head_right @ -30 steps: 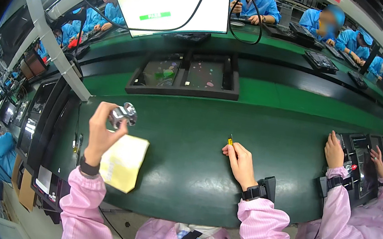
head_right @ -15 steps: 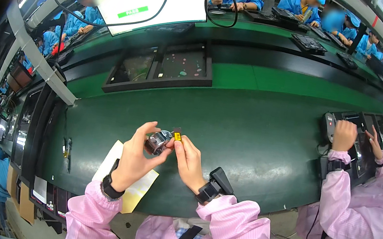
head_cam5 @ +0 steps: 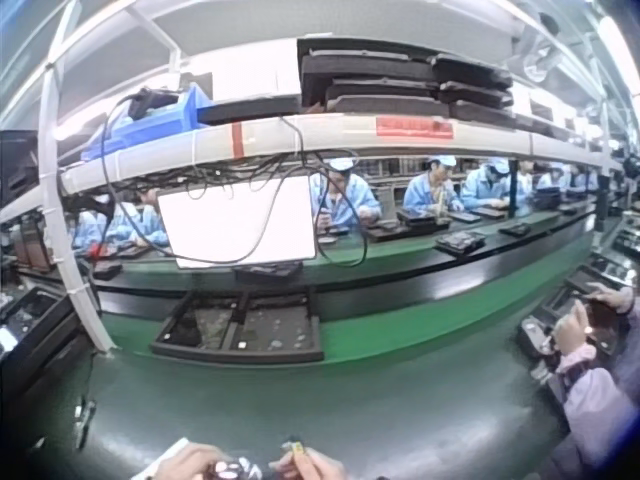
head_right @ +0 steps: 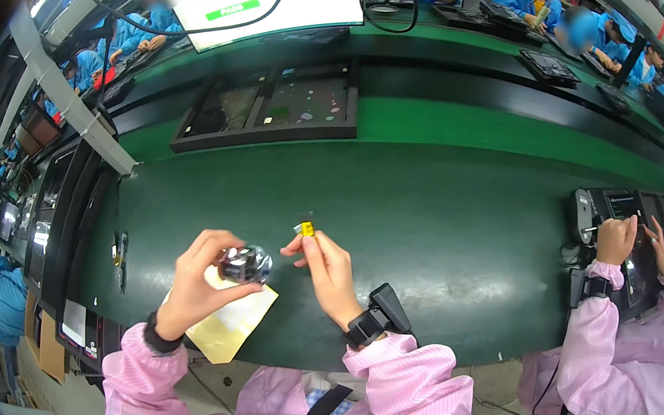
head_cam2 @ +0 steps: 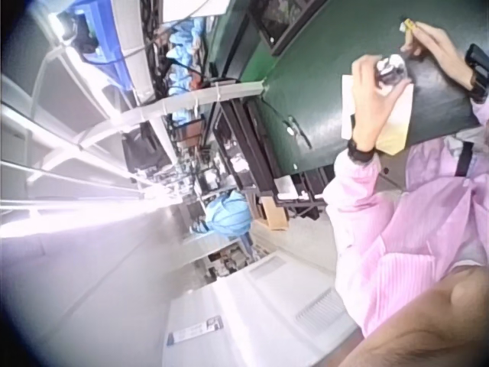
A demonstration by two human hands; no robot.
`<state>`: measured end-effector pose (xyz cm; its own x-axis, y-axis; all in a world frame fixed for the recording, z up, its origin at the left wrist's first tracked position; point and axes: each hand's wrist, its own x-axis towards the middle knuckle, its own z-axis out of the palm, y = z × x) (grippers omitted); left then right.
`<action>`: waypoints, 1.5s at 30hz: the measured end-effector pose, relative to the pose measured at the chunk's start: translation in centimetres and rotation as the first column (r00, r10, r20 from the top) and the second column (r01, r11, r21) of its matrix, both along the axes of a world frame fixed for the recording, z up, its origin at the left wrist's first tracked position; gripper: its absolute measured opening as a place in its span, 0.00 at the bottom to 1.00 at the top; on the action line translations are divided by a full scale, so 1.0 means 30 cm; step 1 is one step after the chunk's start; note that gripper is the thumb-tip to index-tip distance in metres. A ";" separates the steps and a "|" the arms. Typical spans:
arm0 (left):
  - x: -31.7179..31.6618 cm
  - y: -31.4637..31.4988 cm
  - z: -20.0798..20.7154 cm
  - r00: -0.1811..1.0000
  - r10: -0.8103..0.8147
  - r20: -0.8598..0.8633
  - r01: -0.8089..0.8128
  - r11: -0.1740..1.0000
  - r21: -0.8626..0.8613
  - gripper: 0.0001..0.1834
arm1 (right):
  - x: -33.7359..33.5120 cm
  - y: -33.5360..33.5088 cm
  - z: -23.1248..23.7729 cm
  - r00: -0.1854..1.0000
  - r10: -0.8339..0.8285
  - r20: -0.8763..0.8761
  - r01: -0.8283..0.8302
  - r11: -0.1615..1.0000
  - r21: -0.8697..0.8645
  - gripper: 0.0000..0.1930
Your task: Testing the functionality of tablet-like electronic devices on an assembly line.
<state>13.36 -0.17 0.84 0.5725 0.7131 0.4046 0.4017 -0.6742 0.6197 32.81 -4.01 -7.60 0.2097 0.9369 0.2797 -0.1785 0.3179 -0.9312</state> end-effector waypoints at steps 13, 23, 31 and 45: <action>-0.258 -0.051 -0.231 0.948 0.042 -0.314 -0.065 0.996 -0.063 0.34 | -0.011 0.005 -0.023 0.998 0.009 0.062 -0.003 0.996 -0.091 0.16; -0.448 0.459 -0.303 0.931 0.346 -0.115 -0.348 0.938 0.007 0.33 | -0.005 0.005 -0.006 0.991 -0.016 0.131 0.029 0.995 -0.092 0.15; -0.488 0.617 -0.105 0.855 0.518 0.042 -0.492 0.781 0.386 0.33 | 0.073 0.032 -0.027 0.717 -0.258 0.648 0.090 0.955 0.281 0.10; 0.106 0.353 -0.328 0.910 0.104 0.401 -0.185 0.968 0.169 0.10 | 0.140 0.039 -0.044 0.786 -0.224 0.576 0.137 0.972 0.191 0.11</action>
